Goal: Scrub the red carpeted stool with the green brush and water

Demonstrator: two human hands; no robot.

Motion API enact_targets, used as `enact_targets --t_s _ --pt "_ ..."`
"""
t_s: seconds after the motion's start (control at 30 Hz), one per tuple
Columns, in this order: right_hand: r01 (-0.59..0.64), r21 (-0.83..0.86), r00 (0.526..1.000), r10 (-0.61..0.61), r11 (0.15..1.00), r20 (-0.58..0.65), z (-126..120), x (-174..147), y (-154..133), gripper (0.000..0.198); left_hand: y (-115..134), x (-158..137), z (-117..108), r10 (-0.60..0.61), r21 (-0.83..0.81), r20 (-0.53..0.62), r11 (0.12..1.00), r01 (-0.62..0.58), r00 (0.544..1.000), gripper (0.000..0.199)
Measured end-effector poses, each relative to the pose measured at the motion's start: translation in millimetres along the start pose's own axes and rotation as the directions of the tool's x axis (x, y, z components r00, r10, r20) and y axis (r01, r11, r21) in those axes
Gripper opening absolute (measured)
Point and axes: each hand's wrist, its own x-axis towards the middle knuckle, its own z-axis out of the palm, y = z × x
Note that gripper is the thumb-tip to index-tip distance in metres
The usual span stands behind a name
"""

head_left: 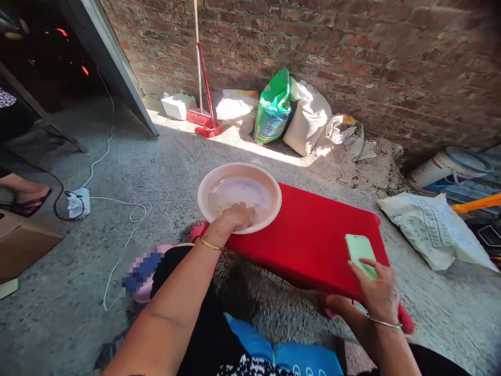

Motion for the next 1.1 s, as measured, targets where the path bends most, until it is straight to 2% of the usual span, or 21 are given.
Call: enact_targets --t_s 0.03,0.07,0.17,0.23,0.3,0.4,0.57,0.63,0.7,0.83,0.9,1.0,1.1 --pt "0.117 0.078 0.990 -0.123 0.990 0.075 10.4 -13.1 -25.2 0.066 0.8 -0.6 -0.4 -0.007 -0.015 0.007 1.000 0.008 1.000 0.049" --pt "0.219 0.162 0.958 -0.243 0.962 0.151 21.6 -27.7 -51.2 0.059 1.6 -1.3 -0.9 -0.013 -0.030 0.014 0.999 0.014 1.000 0.050" --pt "0.445 0.322 0.785 -0.537 0.836 0.309 54.5 -72.3 -122.9 0.035 3.2 -4.0 -2.4 -0.009 -0.063 0.014 0.998 0.010 1.000 0.050" --pt "0.550 0.332 0.692 -0.641 0.766 0.332 71.5 -93.9 -157.6 0.025 3.4 -5.6 -2.6 -0.001 -0.078 0.003 0.997 0.001 1.000 0.049" --pt "0.610 0.298 0.653 -0.679 0.734 0.335 82.2 -104.2 -177.1 0.023 3.5 -6.9 -2.4 0.002 -0.092 -0.009 0.996 -0.003 1.000 0.048" --pt "0.612 0.222 0.668 -0.646 0.759 0.370 83.5 -100.5 -175.9 0.024 4.4 -8.2 -2.2 0.005 -0.115 -0.016 0.993 -0.007 1.000 0.048" --pt "0.467 0.139 0.773 -0.479 0.873 0.415 55.2 -80.4 -138.0 0.029 6.7 -9.8 -3.9 0.015 -0.154 -0.007 0.988 -0.016 1.000 0.051" --pt "0.441 0.144 0.785 -0.458 0.886 0.417 46.1 -79.7 -136.4 0.029 7.3 -11.3 -5.2 0.019 -0.152 -0.008 0.988 -0.020 1.000 0.052" --pt "0.476 0.180 0.748 -0.504 0.861 0.432 45.1 -84.9 -149.0 0.027 7.8 -13.4 -6.8 0.021 -0.141 -0.005 0.990 -0.021 1.000 0.053" --pt "0.635 0.256 0.574 -0.666 0.729 0.476 65.2 -98.3 -195.6 0.023 8.6 -18.3 -10.1 0.023 -0.122 -0.002 0.992 -0.023 1.000 0.052" --pt "0.677 0.243 0.533 -0.691 0.694 0.488 76.9 -98.5 -212.5 0.025 8.7 -20.0 -11.3 0.028 -0.123 -0.002 0.992 -0.028 1.000 0.051" --pt "0.671 0.184 0.557 -0.652 0.719 0.515 82.8 -90.6 -213.0 0.026 8.8 -20.8 -11.8 0.028 -0.129 0.000 0.991 -0.028 1.000 0.050" --pt "0.606 0.151 0.618 -0.582 0.781 0.529 71.9 -82.2 -192.5 0.026 9.3 -20.1 -10.8 0.021 -0.133 0.001 0.991 -0.021 1.000 0.050"
